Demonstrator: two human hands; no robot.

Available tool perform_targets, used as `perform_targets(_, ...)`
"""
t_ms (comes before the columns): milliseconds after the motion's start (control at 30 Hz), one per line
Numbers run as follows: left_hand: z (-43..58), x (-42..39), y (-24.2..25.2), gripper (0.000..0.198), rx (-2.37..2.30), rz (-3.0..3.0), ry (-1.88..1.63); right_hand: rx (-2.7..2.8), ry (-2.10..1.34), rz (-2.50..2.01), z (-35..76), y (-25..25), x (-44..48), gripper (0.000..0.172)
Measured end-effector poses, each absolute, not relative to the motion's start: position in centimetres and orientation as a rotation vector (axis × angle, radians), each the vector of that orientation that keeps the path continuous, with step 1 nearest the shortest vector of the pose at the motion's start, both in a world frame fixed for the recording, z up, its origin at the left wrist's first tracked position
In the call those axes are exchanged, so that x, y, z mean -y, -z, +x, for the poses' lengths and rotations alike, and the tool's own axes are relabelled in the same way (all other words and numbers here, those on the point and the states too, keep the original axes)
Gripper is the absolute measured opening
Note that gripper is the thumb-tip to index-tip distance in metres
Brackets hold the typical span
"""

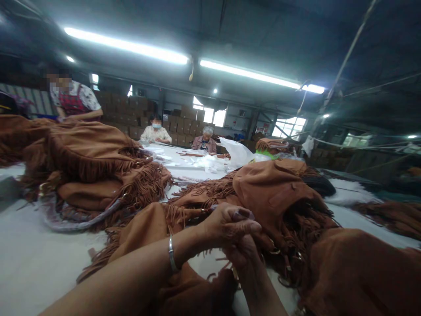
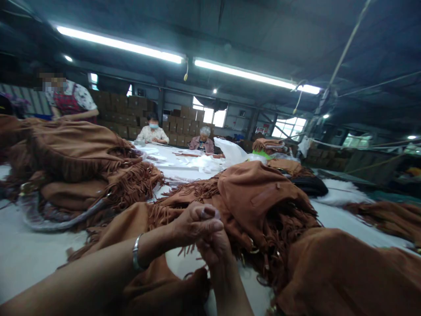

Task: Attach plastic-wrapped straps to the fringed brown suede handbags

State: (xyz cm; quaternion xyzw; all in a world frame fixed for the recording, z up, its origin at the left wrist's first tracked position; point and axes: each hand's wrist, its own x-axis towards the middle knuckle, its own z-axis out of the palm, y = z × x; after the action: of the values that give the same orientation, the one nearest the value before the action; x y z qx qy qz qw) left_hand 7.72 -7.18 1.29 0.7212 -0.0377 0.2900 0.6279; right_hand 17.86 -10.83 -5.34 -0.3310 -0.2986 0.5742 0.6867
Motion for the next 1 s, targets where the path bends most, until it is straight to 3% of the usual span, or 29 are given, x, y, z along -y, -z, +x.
perform_targets(233,10.0,3.9,2.1,0.052,0.008,1.761,-0.891,0.507,-1.332,-0.789,16.8,5.3,10.1,0.035)
perform_targets(367,10.2,2.9,2.9,0.051,0.08,1.828,-0.827,0.503,-1.329,-0.99,18.5,5.6,11.8,0.033)
perform_targets(500,10.0,2.7,3.0,0.047,0.087,1.576,-0.597,0.736,-0.953,-1.291,21.3,3.5,14.0,0.029)
perform_targets(633,9.5,2.2,2.7,0.039,0.065,1.369,-0.425,0.866,-0.686,-1.218,22.8,-0.5,14.1,0.027)
perform_targets(833,9.1,1.5,2.3,0.037,0.107,1.179,-0.408,1.075,-1.058,-0.922,20.5,-2.6,9.9,0.032)
perform_targets(1000,9.4,1.2,3.3,0.043,0.102,1.176,-0.438,1.239,-1.126,-0.82,18.7,-1.7,8.0,0.028)
